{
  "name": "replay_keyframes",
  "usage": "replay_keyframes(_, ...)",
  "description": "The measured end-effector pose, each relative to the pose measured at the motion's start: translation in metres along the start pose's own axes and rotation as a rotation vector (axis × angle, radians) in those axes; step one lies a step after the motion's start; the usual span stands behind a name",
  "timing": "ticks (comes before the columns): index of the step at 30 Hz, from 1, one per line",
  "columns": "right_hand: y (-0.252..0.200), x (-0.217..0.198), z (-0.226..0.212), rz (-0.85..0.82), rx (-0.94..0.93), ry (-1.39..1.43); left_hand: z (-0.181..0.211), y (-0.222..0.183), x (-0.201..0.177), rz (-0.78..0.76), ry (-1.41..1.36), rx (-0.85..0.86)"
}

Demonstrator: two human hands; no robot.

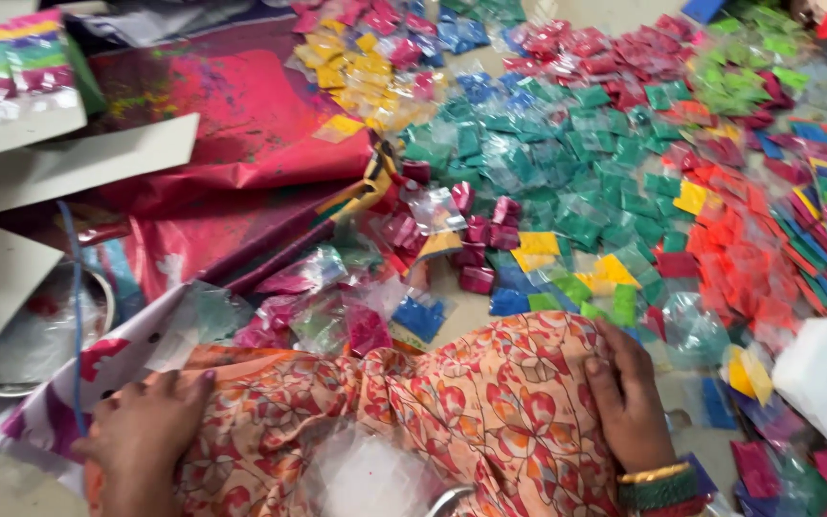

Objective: The person sorts and packages small packets of colored powder into larger plastic bags.

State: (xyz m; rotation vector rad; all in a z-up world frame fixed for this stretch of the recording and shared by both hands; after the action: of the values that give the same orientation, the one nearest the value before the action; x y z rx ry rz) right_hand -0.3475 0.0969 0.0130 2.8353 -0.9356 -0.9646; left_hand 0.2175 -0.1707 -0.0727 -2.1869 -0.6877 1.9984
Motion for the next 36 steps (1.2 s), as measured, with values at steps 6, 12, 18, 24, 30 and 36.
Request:
replay_keyframes(6, 0.003, 0.028, -0.113, 0.066, -0.358, -0.587, 0.021, -0.003, 0.011, 0.036, 0.248, 0.141)
replay_keyframes(12, 0.010, 0.027, -0.115, 0.072, -0.341, -0.540, 0.028, -0.007, 0.014, 0.183, 0.311, 0.192)
replay_keyframes(18, 0.010, 0.018, -0.112, 0.087, -0.359, -0.444, 0.038, 0.000, 0.040, 0.280, 0.366, 0.172)
replay_keyframes(24, 0.039, 0.010, -0.064, -0.044, -0.131, -0.264, 0.055, -0.048, 0.019, 0.626, 0.329, 0.284)
replay_keyframes(30, 0.186, 0.058, 0.165, -0.445, 0.318, 0.035, 0.020, -0.037, 0.011, 0.809, 0.233, 0.349)
replay_keyframes(36, 0.350, 0.111, 0.220, -0.401, 0.281, -0.505, 0.033, -0.001, 0.033, 0.681, 0.304, 0.521)
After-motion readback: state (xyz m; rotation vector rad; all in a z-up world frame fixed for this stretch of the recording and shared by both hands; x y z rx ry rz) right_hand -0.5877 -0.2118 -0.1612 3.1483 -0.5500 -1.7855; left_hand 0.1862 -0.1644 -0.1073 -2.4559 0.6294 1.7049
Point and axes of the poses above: each hand's wrist, its own y-axis towards the middle knuckle, its own x-axis out of the palm, z = x × y, the point moved 10 cm from there along y, towards the middle knuckle, and after that the axes turned 5 degrees about y, right-handed, at the moved point
